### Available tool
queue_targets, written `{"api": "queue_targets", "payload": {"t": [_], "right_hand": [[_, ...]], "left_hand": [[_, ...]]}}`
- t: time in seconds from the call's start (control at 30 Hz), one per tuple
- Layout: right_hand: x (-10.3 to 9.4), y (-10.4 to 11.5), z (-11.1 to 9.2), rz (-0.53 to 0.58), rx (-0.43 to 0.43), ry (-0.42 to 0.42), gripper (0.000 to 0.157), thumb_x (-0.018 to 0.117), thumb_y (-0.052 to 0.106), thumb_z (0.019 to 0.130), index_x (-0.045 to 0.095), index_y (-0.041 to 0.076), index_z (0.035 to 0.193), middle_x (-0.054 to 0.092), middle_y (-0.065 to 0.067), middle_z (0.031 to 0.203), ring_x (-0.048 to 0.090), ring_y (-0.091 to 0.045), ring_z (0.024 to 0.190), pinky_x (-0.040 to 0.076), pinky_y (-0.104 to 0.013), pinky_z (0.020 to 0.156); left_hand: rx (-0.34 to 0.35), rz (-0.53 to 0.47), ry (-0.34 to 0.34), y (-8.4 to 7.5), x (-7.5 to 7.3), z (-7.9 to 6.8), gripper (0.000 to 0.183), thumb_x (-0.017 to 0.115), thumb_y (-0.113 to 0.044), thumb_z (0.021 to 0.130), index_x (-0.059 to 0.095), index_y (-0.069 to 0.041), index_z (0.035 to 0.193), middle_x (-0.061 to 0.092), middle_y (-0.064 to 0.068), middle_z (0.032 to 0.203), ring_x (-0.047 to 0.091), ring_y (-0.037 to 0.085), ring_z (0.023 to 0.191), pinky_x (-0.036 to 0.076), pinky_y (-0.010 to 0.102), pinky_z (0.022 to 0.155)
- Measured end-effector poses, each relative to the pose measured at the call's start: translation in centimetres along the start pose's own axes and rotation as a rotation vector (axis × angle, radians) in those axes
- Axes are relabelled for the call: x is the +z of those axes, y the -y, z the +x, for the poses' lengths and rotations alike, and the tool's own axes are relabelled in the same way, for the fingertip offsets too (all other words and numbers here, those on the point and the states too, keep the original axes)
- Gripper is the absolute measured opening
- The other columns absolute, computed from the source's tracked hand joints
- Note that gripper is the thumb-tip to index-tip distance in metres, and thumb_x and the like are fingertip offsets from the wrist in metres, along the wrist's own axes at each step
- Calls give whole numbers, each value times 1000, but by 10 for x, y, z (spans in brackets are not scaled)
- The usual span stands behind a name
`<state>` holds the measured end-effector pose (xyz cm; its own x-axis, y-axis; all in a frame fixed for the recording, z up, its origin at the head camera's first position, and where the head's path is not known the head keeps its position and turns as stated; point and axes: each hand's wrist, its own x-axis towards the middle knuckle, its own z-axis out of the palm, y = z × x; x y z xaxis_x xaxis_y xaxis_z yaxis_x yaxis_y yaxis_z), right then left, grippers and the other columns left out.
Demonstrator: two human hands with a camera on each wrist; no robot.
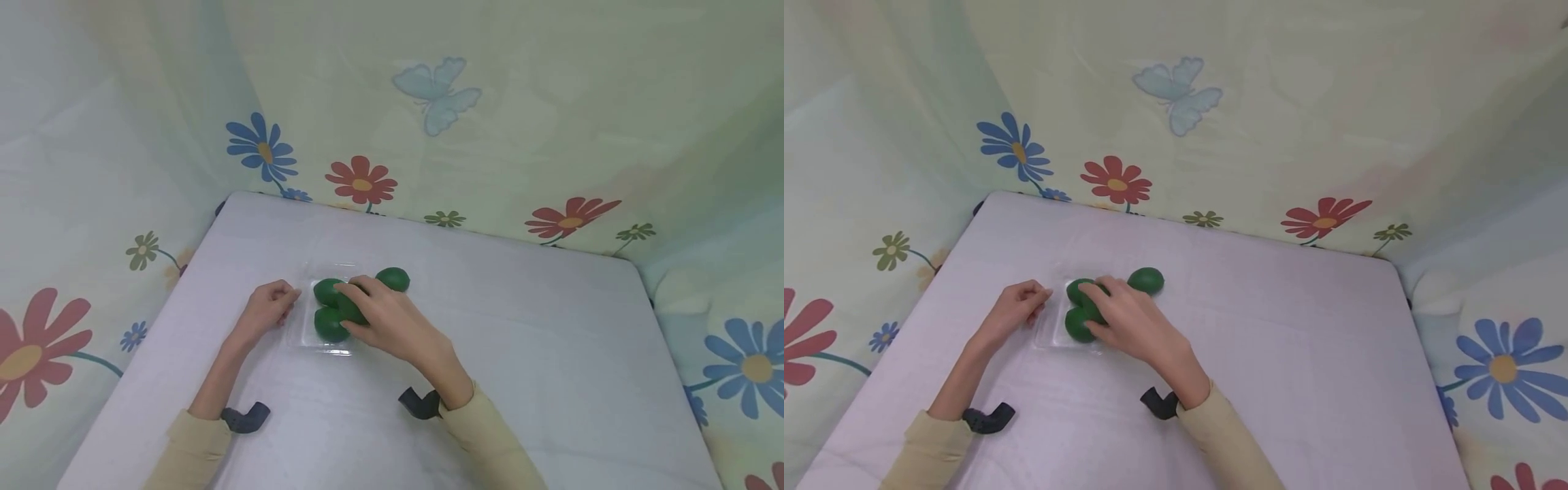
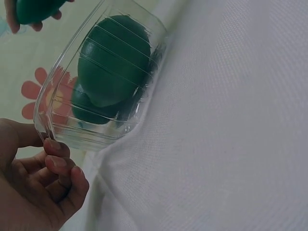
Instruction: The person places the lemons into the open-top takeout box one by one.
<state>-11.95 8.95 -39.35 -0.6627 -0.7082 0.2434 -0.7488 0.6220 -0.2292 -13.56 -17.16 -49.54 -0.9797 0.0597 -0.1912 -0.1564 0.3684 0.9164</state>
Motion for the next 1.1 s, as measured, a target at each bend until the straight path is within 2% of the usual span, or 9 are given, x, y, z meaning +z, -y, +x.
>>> {"api": "queue_targets", "payload": {"t": [0.27,0.4,0.57,0.83,1.1], "right_hand": [[27,-8,26,5,72,91,57,74,32,85,52,17,136,59,-7,126,63,-19,106,56,-33,85],[38,-10,31,-26,73,126,56,73,33,86,52,18,136,58,-7,125,62,-18,104,57,-31,82],[48,-12,34,-60,46,137,52,73,33,87,55,18,134,59,-5,124,62,-19,103,56,-30,79],[55,-14,33,-74,50,152,52,71,39,88,55,22,134,58,-4,128,62,-21,110,56,-33,86],[55,-14,31,-62,51,131,57,73,41,85,53,23,135,58,-5,129,62,-21,108,56,-33,84]], "left_hand": [[0,-31,12,-1,0,-1,31,56,-27,98,59,4,93,48,0,60,44,12,52,40,24,50],[8,-38,21,1,0,1,33,56,-27,98,58,5,92,47,1,61,44,13,53,39,26,49],[20,-37,20,4,0,3,35,56,-29,98,57,4,89,46,3,61,44,14,53,38,27,49],[21,-21,26,2,1,2,36,55,-30,99,57,4,89,46,3,61,44,14,53,38,27,49],[-20,-16,25,0,-1,1,35,55,-32,99,58,3,93,48,1,63,44,12,53,40,27,50]]}}
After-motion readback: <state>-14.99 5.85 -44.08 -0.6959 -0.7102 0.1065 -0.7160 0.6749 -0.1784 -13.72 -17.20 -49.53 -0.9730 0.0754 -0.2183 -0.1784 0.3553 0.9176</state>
